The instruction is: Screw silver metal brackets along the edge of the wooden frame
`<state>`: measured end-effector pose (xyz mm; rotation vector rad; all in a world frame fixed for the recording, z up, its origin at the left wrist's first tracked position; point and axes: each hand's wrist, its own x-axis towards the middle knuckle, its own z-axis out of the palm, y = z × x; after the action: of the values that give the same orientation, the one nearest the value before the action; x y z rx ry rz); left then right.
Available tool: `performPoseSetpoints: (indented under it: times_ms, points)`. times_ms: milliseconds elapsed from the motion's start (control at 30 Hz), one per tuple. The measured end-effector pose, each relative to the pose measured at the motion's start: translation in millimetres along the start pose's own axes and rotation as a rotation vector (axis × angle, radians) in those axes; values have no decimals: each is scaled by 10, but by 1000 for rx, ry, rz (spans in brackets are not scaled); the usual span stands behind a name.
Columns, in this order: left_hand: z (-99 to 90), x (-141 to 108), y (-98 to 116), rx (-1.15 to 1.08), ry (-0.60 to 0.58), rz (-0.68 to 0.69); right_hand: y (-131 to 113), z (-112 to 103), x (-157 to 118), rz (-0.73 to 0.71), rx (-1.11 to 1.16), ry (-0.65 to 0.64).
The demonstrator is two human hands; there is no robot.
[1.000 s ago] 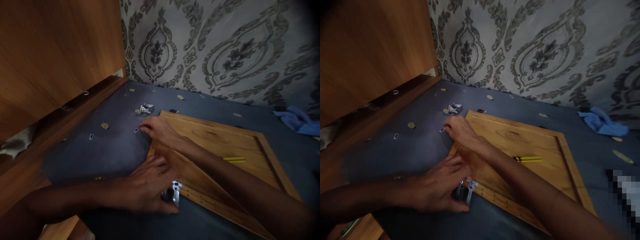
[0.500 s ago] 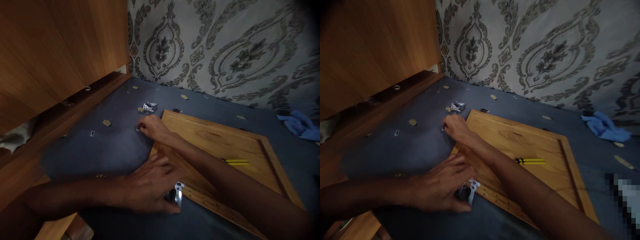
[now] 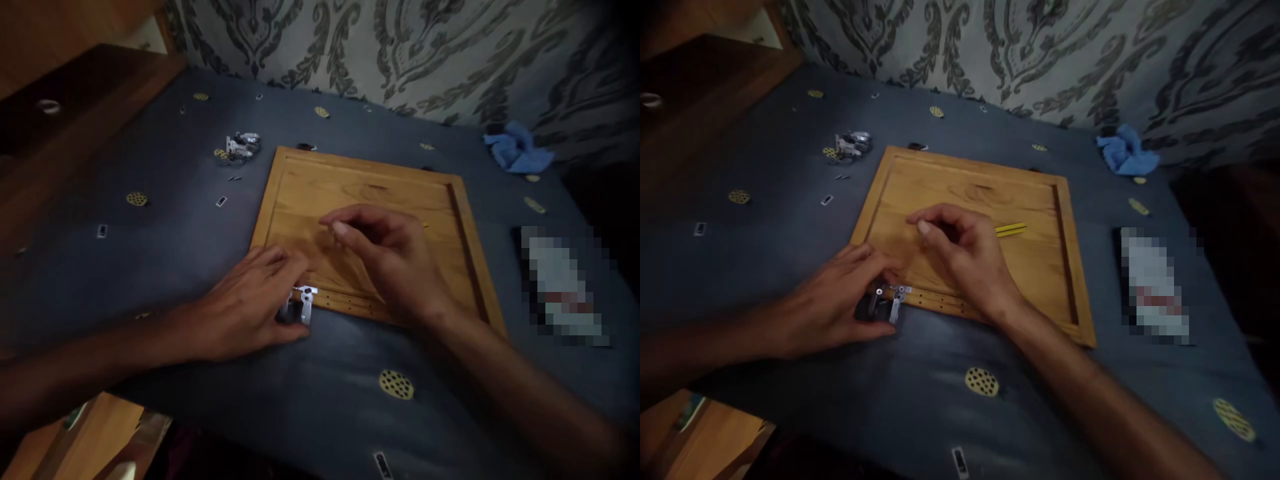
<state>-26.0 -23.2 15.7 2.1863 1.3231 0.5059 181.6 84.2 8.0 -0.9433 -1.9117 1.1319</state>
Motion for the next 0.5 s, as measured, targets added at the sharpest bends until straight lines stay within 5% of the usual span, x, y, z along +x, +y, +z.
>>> performPoseSetpoints:
  times_ms: [233,500]
  points:
    - [35,-35,-56,-36,47,-4,-70,12,-620,138,45,23]
    - [20,-71,-66,-43,47,34,-101,140,-768,-53,-65,-47]
